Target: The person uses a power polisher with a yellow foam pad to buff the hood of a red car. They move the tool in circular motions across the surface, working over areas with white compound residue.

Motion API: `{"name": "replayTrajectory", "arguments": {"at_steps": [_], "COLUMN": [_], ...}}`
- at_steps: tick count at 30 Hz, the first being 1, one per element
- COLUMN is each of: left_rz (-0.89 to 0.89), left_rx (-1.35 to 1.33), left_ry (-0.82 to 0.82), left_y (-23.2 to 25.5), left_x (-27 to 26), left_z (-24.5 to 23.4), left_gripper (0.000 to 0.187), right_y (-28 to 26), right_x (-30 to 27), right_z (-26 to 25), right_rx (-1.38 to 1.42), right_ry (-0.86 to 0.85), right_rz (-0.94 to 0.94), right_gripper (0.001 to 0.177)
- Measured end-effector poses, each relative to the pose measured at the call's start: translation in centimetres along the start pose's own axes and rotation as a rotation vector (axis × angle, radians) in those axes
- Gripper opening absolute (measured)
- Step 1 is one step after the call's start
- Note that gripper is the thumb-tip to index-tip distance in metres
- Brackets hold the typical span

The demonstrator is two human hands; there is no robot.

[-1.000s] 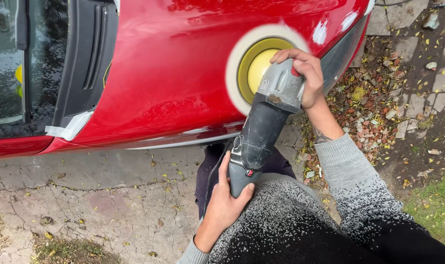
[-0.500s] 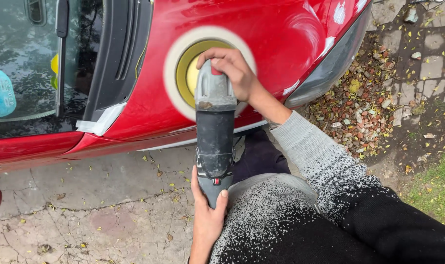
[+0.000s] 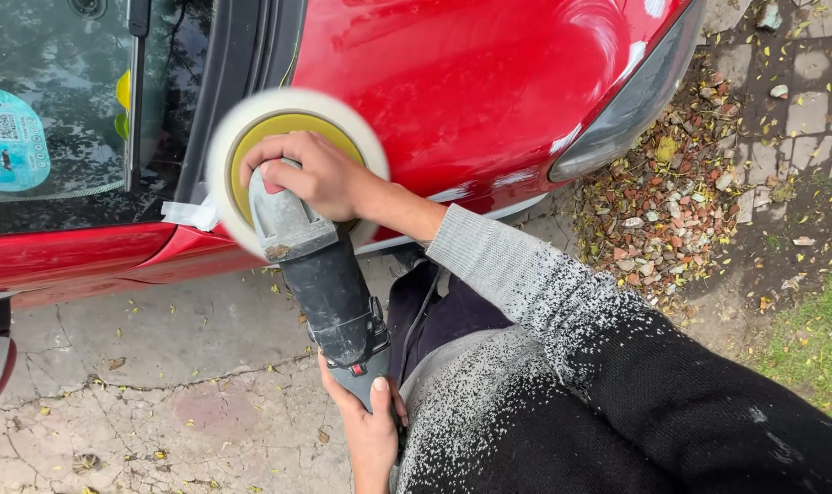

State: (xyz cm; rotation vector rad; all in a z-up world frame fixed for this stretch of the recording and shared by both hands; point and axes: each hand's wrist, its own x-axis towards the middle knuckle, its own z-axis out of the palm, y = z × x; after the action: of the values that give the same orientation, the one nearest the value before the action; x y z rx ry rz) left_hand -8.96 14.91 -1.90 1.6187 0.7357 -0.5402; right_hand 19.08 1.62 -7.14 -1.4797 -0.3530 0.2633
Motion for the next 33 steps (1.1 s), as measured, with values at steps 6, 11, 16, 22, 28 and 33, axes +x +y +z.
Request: {"name": "replayTrajectory", "arguments": {"at_steps": [6,11,16,22,28,33], "left_rz": [0.003,-0.131,0.085,0.314,0.071,0.173], "left_rx": [0.147,0.229,0.412,0.431,0.439,0.488], "left_ry": [-0.025,-0.079,-0.212,-0.353,-0.452,-0.405], "left_y": [0.6,1.0,2.0,2.6,6.0,4.6], "left_x": [-0.3,-0.3,-0.1,-0.1,0.1,0.4], "left_z": [2.6,6.5,11.2,16.2,19.2,17.0], "left_gripper": [0.091,0.101,0.097,0.093,0.097,0.097], "right_y": [-0.3,0.7,2.6,2.0,3.3,2.8], "right_x": [-3.6,-8.5,-13.8,-18.9,-21.9,-20.7], "right_z": [-4.6,-10.9,-17.5,-24.2,-27.8,-25.8], "right_rx": [-0.049,0.028,0.145,0.155,0.077,0.122], "right_ry": [0.064,0.132,0.231,0.346,0.425,0.436], "right_rz": [0.039,0.004,-0.025,0.051,-0.016,-0.009], "right_gripper": [0.034,0.034,0.038,0.045,0.046,0.045]}}
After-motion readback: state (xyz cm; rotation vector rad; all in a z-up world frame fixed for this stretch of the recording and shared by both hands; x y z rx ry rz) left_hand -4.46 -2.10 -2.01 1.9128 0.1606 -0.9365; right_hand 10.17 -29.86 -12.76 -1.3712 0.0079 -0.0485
